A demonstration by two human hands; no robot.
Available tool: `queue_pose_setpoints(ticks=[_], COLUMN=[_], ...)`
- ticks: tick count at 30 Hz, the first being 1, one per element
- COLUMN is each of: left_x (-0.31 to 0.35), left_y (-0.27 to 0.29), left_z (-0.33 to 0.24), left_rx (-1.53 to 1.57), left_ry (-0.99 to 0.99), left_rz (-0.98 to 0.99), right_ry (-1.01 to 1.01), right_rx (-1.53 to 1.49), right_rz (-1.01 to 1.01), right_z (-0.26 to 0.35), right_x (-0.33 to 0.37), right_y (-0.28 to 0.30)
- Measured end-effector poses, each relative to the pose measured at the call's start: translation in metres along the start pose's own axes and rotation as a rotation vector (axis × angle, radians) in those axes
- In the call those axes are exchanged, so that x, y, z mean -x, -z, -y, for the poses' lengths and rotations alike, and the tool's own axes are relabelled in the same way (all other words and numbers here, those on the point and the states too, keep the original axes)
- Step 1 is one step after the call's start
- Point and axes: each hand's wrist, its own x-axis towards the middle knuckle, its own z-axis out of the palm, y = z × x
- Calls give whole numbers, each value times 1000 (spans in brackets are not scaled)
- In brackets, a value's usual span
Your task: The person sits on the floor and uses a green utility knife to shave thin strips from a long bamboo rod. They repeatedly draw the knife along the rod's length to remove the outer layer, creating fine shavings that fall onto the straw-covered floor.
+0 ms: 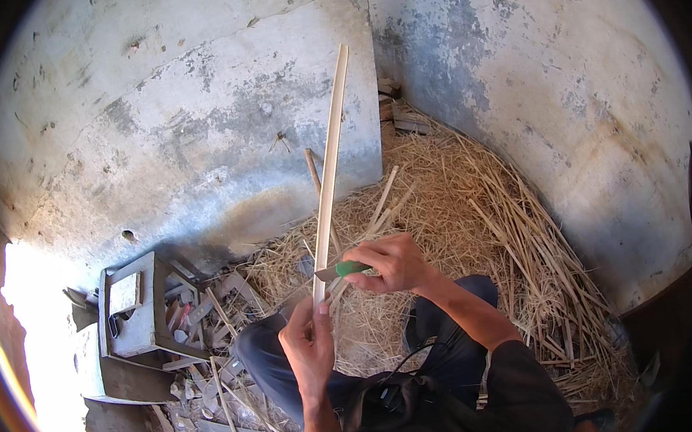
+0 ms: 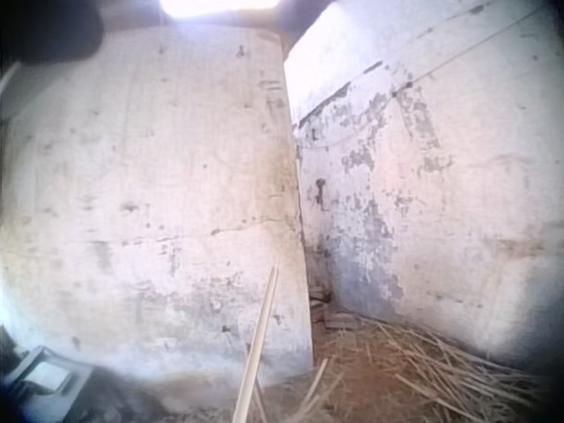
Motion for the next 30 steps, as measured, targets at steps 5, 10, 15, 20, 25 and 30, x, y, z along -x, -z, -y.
queue_pose_setpoints(ticks=[5, 10, 15, 20, 25, 30], left_x=[1, 3, 7, 11, 18, 24], left_y=[2, 4, 8, 10, 19, 24], left_z=[0, 3, 1, 8, 17, 14], left_rx=[-14, -4, -17, 26, -29, -7], left_ry=[20, 28, 52, 72, 91, 158], left_rz=[8, 11, 17, 27, 67, 85], right_ry=[6, 20, 11, 42, -12, -30], right_rx=[22, 35, 33, 31, 20, 22], right_rz=[-8, -20, -12, -56, -61, -42], right_z=[0, -2, -4, -10, -24, -24], right_x=[-1, 0, 0, 1, 0, 2], right_y=[2, 1, 2, -1, 2, 1])
